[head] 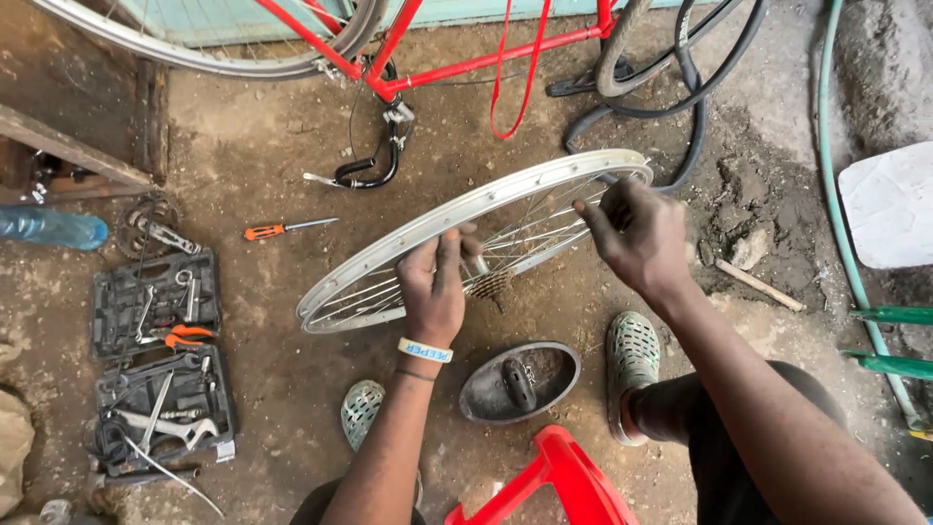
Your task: The person is seated on a red stool, working on a bicycle wheel rim. They use their hands to manipulate the rim and spokes, likely truing or adjusting the wheel. A red bicycle frame and various tools are visible in the background.
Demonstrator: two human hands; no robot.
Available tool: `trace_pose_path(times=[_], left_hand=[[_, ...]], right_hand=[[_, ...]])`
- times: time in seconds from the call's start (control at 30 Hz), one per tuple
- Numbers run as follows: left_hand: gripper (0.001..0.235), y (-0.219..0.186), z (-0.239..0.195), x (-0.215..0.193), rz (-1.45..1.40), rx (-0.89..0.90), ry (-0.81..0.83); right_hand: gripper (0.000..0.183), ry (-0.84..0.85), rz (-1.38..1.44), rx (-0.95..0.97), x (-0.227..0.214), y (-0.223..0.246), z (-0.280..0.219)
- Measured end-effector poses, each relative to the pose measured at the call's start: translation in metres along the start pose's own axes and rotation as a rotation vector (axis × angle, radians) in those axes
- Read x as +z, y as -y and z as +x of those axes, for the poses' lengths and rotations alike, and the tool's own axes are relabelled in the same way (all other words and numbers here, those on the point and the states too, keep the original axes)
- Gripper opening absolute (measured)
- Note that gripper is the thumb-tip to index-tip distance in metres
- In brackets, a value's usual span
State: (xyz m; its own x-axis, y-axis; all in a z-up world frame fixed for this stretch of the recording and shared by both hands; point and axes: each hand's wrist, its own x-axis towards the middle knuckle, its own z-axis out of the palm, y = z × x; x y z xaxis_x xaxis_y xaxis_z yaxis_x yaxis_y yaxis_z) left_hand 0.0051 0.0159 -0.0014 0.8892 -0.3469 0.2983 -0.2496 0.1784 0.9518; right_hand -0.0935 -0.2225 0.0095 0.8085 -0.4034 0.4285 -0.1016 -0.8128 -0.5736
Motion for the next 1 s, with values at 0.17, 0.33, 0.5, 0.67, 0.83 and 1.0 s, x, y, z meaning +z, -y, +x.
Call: trace_pose_path(times=[0.17,0.33,0.5,0.67,0.83,1.0], left_hand=[[0.036,0.006,0.002,-0.010,-0.010,-0.021,-0.010],[0.036,-0.003,0.005,-0.010,0.003,-0.020,-0.034],[0.020,-0.003,-0.002,-0.004,0.290,-0.038,-0.273],[0.025,0.013,-0.032,0.019,0.436,-0.004,-0.512],[0.013,0.013,-0.039,0.040,0.406,0.043,-0.153],[0.032,-0.042,-0.026,0.054,0.431,0.066,0.043]], right_hand=[[0.022,-0.252,0.160,-0.319,-0.006,-0.003,0.037],[0.015,-0.143,0.189,-0.317,-0.012,-0.001,0.046],[0.010,-0.133,0.174,-0.382,-0.005,-0.009,0.045],[0.011,-0.145,0.220,-0.355,0.002,-0.001,0.043],[0.016,-0.144,0.308,-0.365,0.000,0.020,0.042],[0.007,-0.121,0.386,-0.403,-0.003,0.049,0.041]])
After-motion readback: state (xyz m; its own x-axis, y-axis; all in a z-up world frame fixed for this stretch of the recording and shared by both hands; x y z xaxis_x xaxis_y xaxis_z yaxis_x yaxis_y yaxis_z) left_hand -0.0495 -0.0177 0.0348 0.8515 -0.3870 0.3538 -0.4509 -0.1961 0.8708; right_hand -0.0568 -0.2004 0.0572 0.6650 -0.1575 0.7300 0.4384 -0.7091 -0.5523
